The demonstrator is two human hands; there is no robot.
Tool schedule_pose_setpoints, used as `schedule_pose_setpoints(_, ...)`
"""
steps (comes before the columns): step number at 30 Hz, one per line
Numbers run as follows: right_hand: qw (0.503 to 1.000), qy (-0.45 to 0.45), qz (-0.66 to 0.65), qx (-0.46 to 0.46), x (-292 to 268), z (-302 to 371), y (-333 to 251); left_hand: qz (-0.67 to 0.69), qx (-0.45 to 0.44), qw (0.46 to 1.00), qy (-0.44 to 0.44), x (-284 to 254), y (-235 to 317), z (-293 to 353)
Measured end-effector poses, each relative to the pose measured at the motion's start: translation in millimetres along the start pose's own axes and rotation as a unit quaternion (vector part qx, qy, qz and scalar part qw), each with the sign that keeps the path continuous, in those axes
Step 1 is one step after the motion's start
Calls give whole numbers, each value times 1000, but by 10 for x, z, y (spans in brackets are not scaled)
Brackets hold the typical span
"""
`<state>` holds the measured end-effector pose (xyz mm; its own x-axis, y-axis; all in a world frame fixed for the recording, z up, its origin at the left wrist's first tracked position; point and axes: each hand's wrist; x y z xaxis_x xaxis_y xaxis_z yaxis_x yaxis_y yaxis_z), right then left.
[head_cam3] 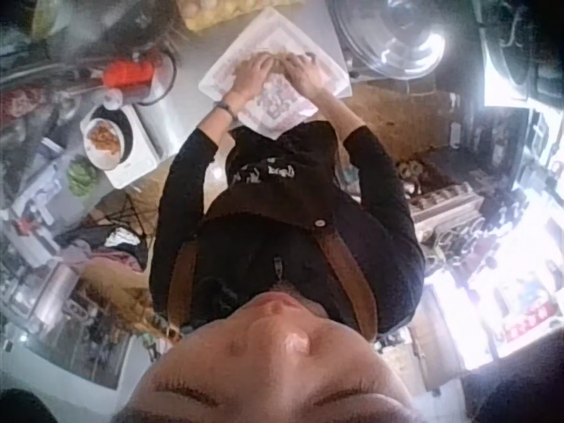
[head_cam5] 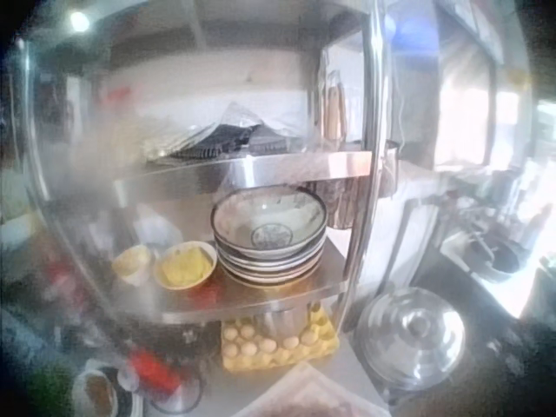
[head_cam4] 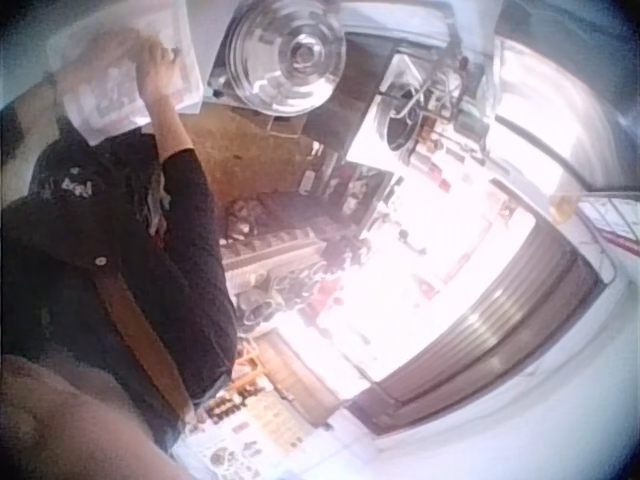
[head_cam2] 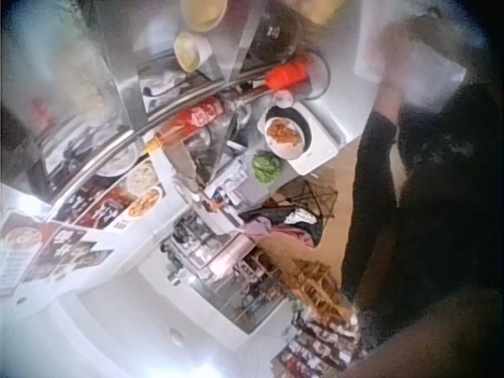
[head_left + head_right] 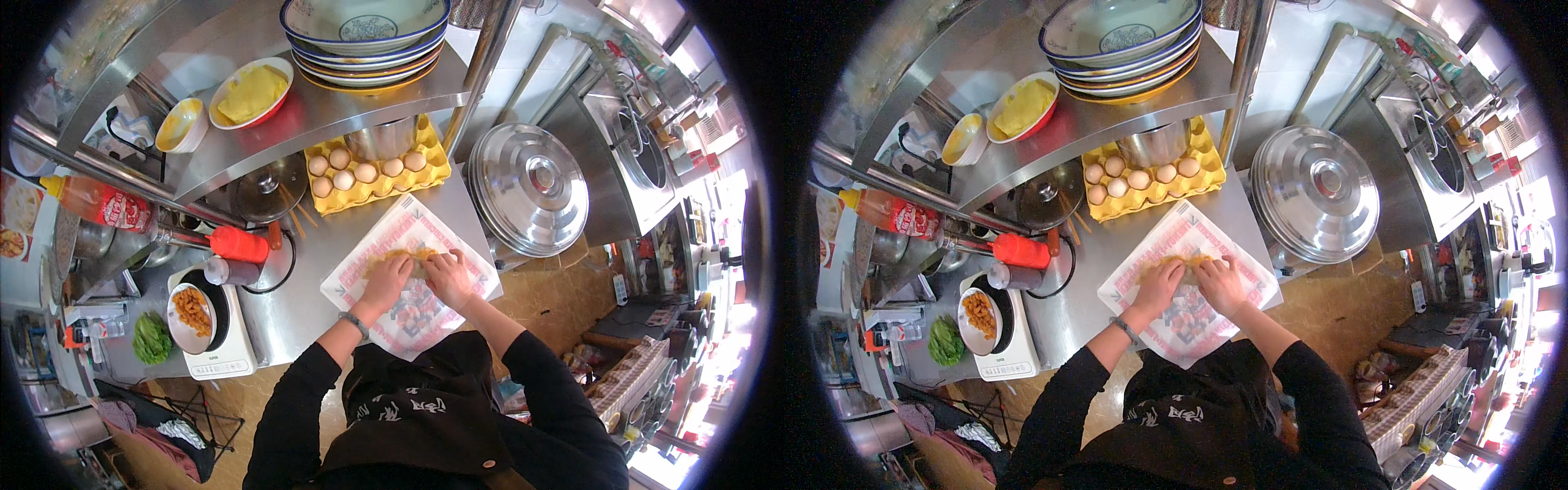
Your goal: The person assembles two wraps by spreading sauce on thin flatbreads, layering lettuce and fried items, then rolling and wrapping them in paper. The person handles flatbreads, lettuce, fried items, sauce bottles, and paper wrappers.
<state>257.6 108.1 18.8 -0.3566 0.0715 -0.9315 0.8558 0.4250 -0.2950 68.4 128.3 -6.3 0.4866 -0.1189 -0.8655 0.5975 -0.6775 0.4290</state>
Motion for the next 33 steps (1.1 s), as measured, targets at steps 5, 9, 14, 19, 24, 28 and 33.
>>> schedule_pose_setpoints(5,1000,-17,-7,-11,-72,120,-64,43,-18,999,-13,43,78,122)
schedule_pose_setpoints(9,995,-84,-31,48,-147,-45,-36,81,-40,996,-9,36,-61,8)
schedule_pose_setpoints(14,991,-126,41,1,-103,-273,-36,121,-72,984,-106,-124,-244,-204)
schedule_pose_setpoints(19,997,-81,3,-15,83,-247,-111,87,-211,970,83,-203,13,28)
schedule_pose_setpoints(24,998,-64,-10,-23,155,-216,-70,379,-424,816,105,95,423,419)
schedule_pose_setpoints(28,997,-67,-9,-28,132,-217,-66,476,-431,731,233,337,537,329)
schedule_pose_setpoints(33,997,-70,-7,-23,107,-215,-72,275,-382,857,210,357,611,264)
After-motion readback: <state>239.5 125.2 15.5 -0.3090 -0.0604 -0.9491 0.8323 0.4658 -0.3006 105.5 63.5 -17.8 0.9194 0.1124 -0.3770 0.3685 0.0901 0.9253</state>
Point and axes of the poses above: each hand's wrist, its own z-axis away from the middle knuckle, its own x-axis out of the palm, y = z × x, and after that the axes turned 3 degrees about x, right-handed
